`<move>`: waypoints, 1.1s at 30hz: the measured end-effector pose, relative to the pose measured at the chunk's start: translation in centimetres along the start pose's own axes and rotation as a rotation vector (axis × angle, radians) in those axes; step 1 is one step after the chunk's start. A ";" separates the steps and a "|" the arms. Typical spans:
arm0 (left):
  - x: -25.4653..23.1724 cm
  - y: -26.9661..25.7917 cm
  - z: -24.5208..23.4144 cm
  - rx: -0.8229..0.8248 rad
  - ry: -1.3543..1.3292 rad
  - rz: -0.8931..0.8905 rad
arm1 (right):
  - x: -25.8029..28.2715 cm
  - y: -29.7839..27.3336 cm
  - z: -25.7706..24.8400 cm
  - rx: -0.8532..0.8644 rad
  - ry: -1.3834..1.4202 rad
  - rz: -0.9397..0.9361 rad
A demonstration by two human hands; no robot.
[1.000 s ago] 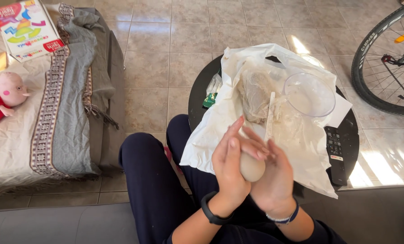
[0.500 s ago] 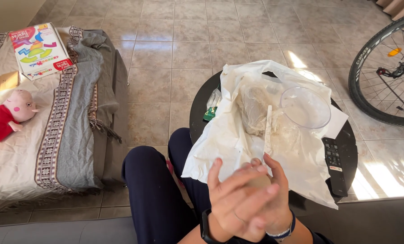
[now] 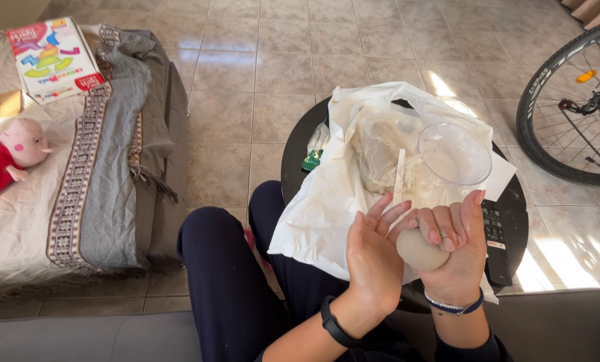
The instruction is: The person is molding a piece of clay into a round ball using their hands.
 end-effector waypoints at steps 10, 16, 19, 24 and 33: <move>-1.0 -0.8 1.1 -0.023 -0.063 -0.112 | 0.3 -1.0 1.8 0.128 -0.400 -0.322; -0.9 -1.4 1.3 0.036 -0.043 -0.073 | -0.8 -1.4 1.6 0.130 -0.730 -0.605; -1.1 -1.3 1.2 0.038 -0.081 -0.077 | -1.1 -1.0 1.4 0.245 -0.696 -0.665; -1.4 -0.5 0.2 0.031 -0.149 -0.010 | -0.7 -1.5 0.2 0.532 -0.502 -0.611; -3.7 -3.7 3.5 0.375 0.363 0.505 | -2.9 -3.7 4.8 0.423 -1.226 -0.606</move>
Point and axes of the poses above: each hand's wrist, its own y-axis towards the middle knuckle, its own z-axis out of the palm, x = y × z, the point moved 2 cm from there along y, towards the middle knuckle, and after that the axes turned 2 degrees about x, right-handed, at the moved point
